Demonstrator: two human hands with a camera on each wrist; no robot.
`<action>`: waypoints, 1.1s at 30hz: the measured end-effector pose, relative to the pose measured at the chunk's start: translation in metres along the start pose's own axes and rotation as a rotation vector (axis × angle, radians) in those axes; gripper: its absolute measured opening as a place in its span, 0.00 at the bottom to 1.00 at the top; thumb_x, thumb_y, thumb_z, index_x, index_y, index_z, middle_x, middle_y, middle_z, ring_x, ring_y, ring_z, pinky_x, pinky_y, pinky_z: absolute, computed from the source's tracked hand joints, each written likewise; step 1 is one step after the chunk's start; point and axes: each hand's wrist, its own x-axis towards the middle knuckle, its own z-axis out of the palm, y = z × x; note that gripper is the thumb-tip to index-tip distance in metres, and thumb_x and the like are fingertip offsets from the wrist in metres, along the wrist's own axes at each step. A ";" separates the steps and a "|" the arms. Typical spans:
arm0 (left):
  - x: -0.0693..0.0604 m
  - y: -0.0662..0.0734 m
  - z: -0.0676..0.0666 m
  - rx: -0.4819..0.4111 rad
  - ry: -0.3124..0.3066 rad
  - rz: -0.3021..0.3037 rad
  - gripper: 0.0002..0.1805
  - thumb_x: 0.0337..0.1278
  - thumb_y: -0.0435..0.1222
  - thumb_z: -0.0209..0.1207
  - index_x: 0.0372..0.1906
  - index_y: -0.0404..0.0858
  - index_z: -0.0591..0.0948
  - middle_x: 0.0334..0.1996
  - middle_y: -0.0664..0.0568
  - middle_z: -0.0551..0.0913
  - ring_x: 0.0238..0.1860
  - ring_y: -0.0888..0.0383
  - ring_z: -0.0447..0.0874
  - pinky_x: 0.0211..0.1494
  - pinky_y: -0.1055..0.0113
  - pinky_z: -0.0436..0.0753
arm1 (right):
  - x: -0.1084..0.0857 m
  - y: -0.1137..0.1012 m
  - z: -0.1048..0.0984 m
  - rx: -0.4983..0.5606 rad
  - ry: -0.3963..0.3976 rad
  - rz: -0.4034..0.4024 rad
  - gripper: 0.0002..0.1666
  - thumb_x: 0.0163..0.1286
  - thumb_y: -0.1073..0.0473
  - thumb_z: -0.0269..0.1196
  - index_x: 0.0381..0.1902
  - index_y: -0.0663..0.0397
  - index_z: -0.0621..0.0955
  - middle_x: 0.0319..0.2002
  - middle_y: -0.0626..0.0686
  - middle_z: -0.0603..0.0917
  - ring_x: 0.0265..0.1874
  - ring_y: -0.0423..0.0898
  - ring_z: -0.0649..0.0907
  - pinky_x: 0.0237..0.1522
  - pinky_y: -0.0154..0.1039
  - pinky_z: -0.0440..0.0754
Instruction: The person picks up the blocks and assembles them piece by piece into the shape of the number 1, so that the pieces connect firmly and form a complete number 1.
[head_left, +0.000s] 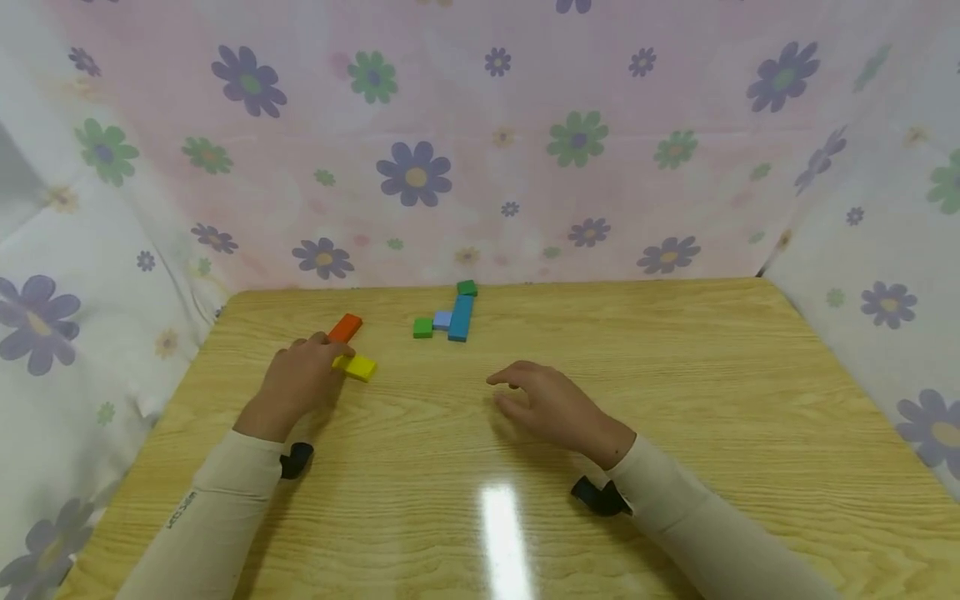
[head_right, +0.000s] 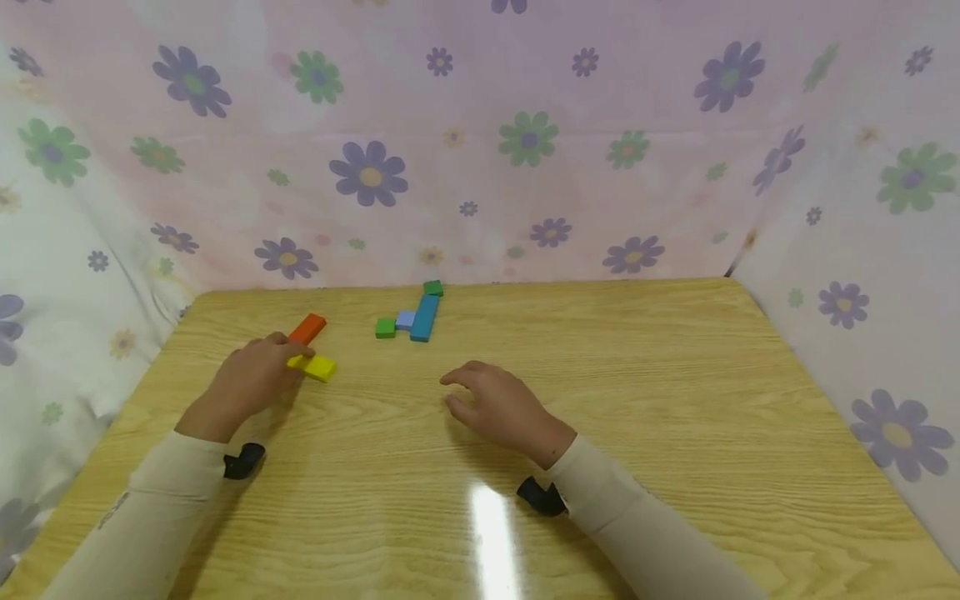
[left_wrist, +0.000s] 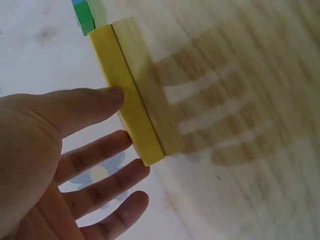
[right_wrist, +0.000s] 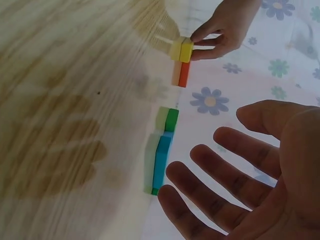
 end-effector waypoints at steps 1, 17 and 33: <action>0.000 0.001 -0.001 0.000 0.000 0.003 0.19 0.57 0.32 0.68 0.56 0.40 0.85 0.51 0.35 0.83 0.45 0.34 0.83 0.42 0.40 0.83 | 0.000 0.000 0.001 -0.002 0.000 -0.002 0.19 0.75 0.54 0.60 0.60 0.52 0.81 0.58 0.51 0.83 0.53 0.49 0.83 0.49 0.45 0.84; -0.003 0.033 0.002 -0.023 -0.032 0.013 0.18 0.53 0.40 0.72 0.52 0.48 0.88 0.48 0.49 0.88 0.49 0.43 0.85 0.54 0.30 0.72 | -0.010 0.004 0.008 -0.014 -0.011 -0.021 0.19 0.75 0.53 0.60 0.60 0.52 0.82 0.57 0.51 0.83 0.52 0.49 0.83 0.48 0.45 0.84; 0.000 0.085 0.011 -0.072 -0.090 0.101 0.19 0.54 0.43 0.72 0.53 0.51 0.88 0.45 0.52 0.87 0.40 0.52 0.85 0.39 0.58 0.81 | -0.016 0.006 0.006 0.016 -0.068 -0.017 0.23 0.76 0.53 0.59 0.65 0.52 0.78 0.63 0.53 0.80 0.56 0.50 0.83 0.53 0.47 0.84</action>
